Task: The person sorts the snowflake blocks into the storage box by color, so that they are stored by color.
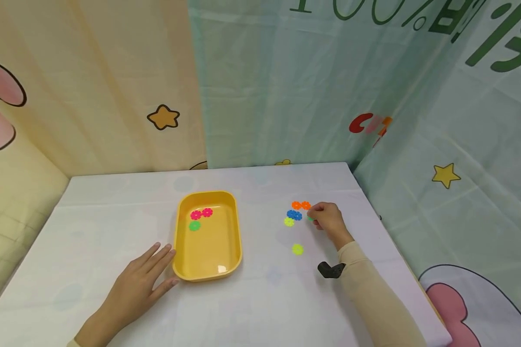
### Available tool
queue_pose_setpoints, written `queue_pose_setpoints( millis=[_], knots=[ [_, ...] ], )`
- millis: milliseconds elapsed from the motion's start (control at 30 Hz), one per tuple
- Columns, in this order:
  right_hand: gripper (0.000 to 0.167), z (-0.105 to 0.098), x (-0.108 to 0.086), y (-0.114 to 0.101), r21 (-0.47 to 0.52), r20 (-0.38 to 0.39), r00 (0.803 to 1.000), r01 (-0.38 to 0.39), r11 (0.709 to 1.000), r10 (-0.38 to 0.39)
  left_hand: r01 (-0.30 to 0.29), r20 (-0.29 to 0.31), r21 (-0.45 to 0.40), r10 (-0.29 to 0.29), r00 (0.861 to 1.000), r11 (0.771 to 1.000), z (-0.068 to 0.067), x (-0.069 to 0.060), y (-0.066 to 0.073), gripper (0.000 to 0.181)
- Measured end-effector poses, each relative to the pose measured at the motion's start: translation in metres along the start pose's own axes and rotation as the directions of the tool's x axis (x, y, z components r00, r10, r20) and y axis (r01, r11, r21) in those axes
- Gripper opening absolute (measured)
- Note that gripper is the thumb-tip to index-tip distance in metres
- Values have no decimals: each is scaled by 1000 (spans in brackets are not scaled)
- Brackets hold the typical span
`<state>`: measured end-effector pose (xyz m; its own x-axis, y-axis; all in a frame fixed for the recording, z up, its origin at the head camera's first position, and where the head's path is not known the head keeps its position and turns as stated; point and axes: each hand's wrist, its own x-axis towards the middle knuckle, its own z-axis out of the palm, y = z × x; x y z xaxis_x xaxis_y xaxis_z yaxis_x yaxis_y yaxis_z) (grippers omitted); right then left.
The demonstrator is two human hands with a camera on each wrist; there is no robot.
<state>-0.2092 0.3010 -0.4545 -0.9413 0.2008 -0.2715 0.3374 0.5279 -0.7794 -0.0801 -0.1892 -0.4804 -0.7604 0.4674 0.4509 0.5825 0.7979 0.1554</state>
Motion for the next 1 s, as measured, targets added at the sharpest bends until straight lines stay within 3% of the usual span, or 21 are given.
queue_pose_setpoints(
  millis=[267, 467, 867, 1000],
  knots=[
    [29, -9, 8, 13, -76, -46, 998, -54, 996, 50, -8, -7, -2, 8, 1000, 1000, -1, 2, 1, 69],
    [31, -8, 17, 14, -112, -39, 997, -65, 992, 61, 4, 9, 6, -4, 1000, 1000, -2, 2, 2, 68],
    [32, 3, 25, 16, -202, -18, 1000, -8, 979, 4, 4, 10, 10, -4, 1000, 1000, -2, 2, 0, 68],
    [33, 4, 24, 19, -276, -22, 999, 30, 961, -38, -7, -3, 3, 7, 1000, 1000, -1, 2, 1, 68]
  ],
)
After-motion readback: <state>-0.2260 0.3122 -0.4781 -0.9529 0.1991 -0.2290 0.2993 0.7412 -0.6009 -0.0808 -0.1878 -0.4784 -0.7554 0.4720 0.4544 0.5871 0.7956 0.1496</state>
